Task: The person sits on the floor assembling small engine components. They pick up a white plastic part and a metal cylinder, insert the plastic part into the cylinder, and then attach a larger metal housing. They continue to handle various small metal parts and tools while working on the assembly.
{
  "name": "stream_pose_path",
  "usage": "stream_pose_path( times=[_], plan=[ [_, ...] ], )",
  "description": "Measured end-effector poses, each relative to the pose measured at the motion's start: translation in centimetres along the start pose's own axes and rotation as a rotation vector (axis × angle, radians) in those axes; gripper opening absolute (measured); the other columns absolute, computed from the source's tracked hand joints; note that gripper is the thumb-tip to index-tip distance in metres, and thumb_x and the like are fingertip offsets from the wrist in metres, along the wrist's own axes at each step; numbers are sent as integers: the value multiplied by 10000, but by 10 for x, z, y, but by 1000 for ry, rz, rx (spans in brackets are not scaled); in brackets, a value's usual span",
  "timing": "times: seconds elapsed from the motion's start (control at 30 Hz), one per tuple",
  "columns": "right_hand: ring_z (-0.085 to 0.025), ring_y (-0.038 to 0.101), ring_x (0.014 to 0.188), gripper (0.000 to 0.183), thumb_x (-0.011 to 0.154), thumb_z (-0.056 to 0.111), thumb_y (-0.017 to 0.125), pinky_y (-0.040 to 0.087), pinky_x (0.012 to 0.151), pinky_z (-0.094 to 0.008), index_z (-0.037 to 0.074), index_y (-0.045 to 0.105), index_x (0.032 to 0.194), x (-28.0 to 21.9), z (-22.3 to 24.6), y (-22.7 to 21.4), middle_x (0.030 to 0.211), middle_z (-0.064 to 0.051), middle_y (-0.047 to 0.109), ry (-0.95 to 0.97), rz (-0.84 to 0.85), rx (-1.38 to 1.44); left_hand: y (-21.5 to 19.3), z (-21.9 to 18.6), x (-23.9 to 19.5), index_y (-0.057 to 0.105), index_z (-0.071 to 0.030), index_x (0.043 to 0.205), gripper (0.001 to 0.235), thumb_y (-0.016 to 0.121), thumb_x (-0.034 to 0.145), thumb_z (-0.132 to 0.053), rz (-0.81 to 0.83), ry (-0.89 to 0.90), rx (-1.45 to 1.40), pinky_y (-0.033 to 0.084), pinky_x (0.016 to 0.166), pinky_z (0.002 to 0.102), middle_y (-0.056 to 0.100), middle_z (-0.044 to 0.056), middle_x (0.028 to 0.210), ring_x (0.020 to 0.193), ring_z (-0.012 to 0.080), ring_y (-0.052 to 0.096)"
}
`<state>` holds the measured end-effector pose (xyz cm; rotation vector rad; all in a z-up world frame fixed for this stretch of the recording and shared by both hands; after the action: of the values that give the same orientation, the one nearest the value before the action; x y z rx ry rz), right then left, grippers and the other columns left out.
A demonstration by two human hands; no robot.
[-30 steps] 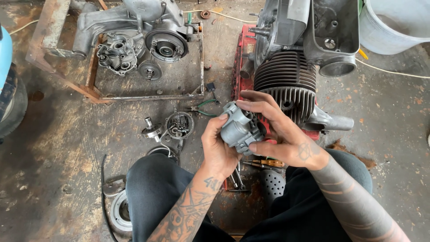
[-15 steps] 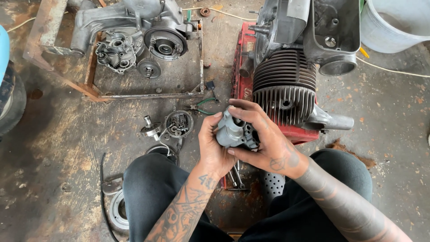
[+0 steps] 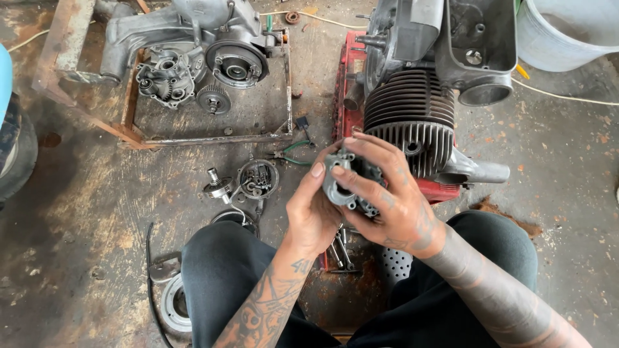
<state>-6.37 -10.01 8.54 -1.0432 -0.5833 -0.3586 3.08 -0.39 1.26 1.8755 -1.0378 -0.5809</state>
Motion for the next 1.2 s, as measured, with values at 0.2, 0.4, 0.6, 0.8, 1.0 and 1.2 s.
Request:
stream_pose_path(
  times=[0.2, 0.4, 0.6, 0.8, 1.0, 1.2],
  plan=[
    [-418, 533, 1369, 664, 702, -44, 778, 492, 1150, -485, 1, 552, 1325, 0, 2, 12, 1485, -241, 452, 193, 0, 108, -4, -2, -1, 432, -17, 1476, 684, 679, 855, -163, 10, 48, 330, 396, 1037, 365, 533, 159, 1307, 1172, 241, 507],
    [-448, 447, 1431, 796, 702, 12, 813, 440, 1178, -497, -1, 459, 1414, 1, 7, 26, 1561, -258, 334, 248, 145, 124, -28, 1, -14, 497, 6, 1401, 569, 657, 871, -123, -175, -16, 159, 447, 985, 366, 581, 168, 1260, 1109, 237, 552],
    [-399, 463, 1334, 608, 824, 117, 819, 354, 1150, -507, -36, 521, 1332, 16, 38, 20, 1410, -224, 443, 194, 232, -38, -76, -49, -50, 547, 0, 1247, 531, 748, 830, -261, -341, 122, 128, 528, 793, 371, 643, 148, 1084, 926, 246, 635],
    [-239, 691, 685, 204, 868, 301, 671, 572, 674, -415, 164, 611, 1007, 6, 69, 8, 869, 2, 699, 306, 778, -239, -92, -128, -103, 539, -10, 1307, 580, 701, 833, -303, -529, 304, 215, 591, 834, 428, 670, 196, 1130, 955, 311, 688],
    [-222, 605, 425, 134, 820, 311, 603, 482, 367, -411, 267, 563, 701, -30, 195, 28, 602, -7, 559, 194, 905, -538, -77, -164, -156, 557, -22, 1423, 774, 703, 729, -333, -785, 392, 226, 647, 854, 517, 692, 192, 1249, 1085, 369, 733],
    [-231, 485, 460, 92, 755, 195, 626, 304, 351, -403, 166, 610, 669, -3, 211, 107, 644, -113, 567, 288, 867, -436, -87, -168, -167, 596, -15, 1417, 731, 664, 758, -323, -864, 381, 176, 629, 929, 561, 692, 218, 1276, 1138, 370, 723]
  ],
)
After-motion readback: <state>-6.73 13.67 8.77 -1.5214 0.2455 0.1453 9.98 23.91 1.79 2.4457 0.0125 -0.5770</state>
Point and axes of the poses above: each hand's wrist, its own x-axis towards the middle knuckle, its own y-axis out of the palm, z = x × y, the point moved 2 cm from there along x, towards the middle knuckle
